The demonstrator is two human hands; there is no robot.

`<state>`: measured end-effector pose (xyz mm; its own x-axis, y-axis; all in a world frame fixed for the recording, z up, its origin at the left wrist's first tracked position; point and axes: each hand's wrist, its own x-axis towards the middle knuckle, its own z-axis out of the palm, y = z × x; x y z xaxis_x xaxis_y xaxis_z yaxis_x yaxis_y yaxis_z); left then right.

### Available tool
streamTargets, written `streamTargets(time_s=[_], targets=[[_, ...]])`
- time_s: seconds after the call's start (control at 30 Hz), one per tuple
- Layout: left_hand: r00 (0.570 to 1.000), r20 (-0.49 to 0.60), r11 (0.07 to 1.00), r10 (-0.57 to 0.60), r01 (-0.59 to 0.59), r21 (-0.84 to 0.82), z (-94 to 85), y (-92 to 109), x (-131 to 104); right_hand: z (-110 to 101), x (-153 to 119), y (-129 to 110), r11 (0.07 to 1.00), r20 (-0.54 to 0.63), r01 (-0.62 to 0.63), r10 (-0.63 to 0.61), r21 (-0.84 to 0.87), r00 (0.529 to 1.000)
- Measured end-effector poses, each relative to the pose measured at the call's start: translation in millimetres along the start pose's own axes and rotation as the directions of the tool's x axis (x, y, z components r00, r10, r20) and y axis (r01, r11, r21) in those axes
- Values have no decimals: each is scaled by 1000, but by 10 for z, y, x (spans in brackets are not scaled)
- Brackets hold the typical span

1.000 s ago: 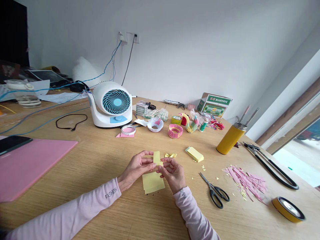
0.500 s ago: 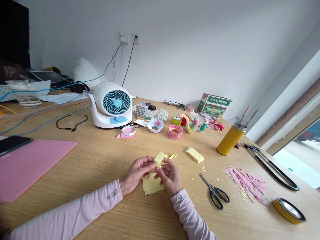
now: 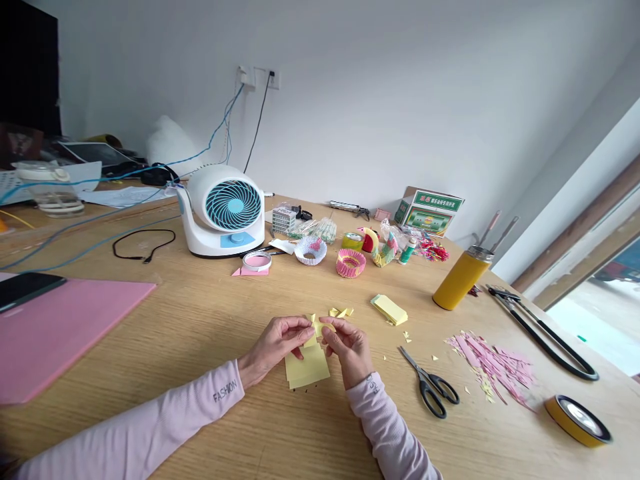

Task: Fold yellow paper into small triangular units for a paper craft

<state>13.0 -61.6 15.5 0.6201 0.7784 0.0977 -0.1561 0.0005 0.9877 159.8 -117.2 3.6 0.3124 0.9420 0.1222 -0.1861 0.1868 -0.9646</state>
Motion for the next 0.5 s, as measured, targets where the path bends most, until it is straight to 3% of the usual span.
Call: streamTargets(time_s=[0.33,0.5], targets=[[1000,28,999,-9,10,-33,-43,34,-4,-95,31,-3,973,220,192,-160,-128,962],[999,38,998,-23,25,-50,-49,52,-5,-120,35,-13,909,294,315,-233,-273,927]])
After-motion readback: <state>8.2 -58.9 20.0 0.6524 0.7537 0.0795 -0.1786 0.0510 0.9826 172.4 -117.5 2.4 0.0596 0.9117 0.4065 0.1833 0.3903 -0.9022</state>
